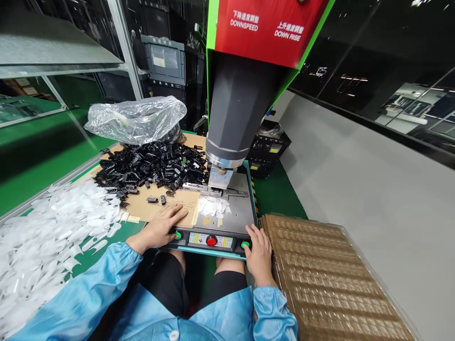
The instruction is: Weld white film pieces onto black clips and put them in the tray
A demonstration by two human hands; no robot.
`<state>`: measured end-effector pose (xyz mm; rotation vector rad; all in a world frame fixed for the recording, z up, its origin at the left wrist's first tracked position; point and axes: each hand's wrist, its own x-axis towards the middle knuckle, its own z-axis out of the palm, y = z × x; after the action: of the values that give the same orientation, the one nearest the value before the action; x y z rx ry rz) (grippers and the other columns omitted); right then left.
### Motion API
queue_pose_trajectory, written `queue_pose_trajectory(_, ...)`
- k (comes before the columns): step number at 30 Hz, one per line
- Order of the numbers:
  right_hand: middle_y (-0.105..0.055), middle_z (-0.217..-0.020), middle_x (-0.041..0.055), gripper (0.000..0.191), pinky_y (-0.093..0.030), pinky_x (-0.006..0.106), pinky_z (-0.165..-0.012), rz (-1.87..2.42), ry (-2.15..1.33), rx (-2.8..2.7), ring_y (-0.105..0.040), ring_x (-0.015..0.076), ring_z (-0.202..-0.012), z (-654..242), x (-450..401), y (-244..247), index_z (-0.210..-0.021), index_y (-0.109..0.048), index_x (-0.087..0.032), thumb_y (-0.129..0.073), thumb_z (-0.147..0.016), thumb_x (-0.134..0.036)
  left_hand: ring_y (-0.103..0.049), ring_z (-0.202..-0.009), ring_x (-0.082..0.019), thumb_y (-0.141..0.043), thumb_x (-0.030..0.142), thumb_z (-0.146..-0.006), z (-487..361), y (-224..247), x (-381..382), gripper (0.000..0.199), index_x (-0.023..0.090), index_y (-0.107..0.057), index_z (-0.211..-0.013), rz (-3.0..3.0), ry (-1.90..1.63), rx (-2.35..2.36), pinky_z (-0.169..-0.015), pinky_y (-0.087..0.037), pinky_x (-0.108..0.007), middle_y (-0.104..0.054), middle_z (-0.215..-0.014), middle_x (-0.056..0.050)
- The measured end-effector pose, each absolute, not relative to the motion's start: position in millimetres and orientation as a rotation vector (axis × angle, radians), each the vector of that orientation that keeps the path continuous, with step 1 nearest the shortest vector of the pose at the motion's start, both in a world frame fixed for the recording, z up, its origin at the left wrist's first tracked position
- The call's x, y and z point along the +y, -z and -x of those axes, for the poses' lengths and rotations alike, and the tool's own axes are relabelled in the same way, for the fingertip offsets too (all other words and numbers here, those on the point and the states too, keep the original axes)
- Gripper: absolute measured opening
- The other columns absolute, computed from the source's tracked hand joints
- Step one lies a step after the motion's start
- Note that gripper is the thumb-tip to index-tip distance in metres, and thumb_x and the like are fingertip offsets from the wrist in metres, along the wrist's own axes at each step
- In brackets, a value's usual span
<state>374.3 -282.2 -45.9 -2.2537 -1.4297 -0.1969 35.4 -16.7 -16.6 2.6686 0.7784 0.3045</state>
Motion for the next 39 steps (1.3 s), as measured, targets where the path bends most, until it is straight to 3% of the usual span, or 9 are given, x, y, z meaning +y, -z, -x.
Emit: queue_pose_trajectory(39, -0.05, -0.163, 0.0057, 0.056, -0.039, 0.061, -0.123, 2.264, 0.116, -1.361, -0.042, 0.0347, -0.154, -370.5, -279.1, 44.7, -0.155, -0.054, -0.033, -0.05, -0.098, -0.033, -0.03, -0.161, -0.039, -0.083, 0.027, -0.076, -34.1, 21.3, -18.2, 0.093, 0.03, -0.048, -0.162, -2.649, -0.341, 0.775, -0.135, -0.021, -0.06, -0.037, -0.173, -0.013)
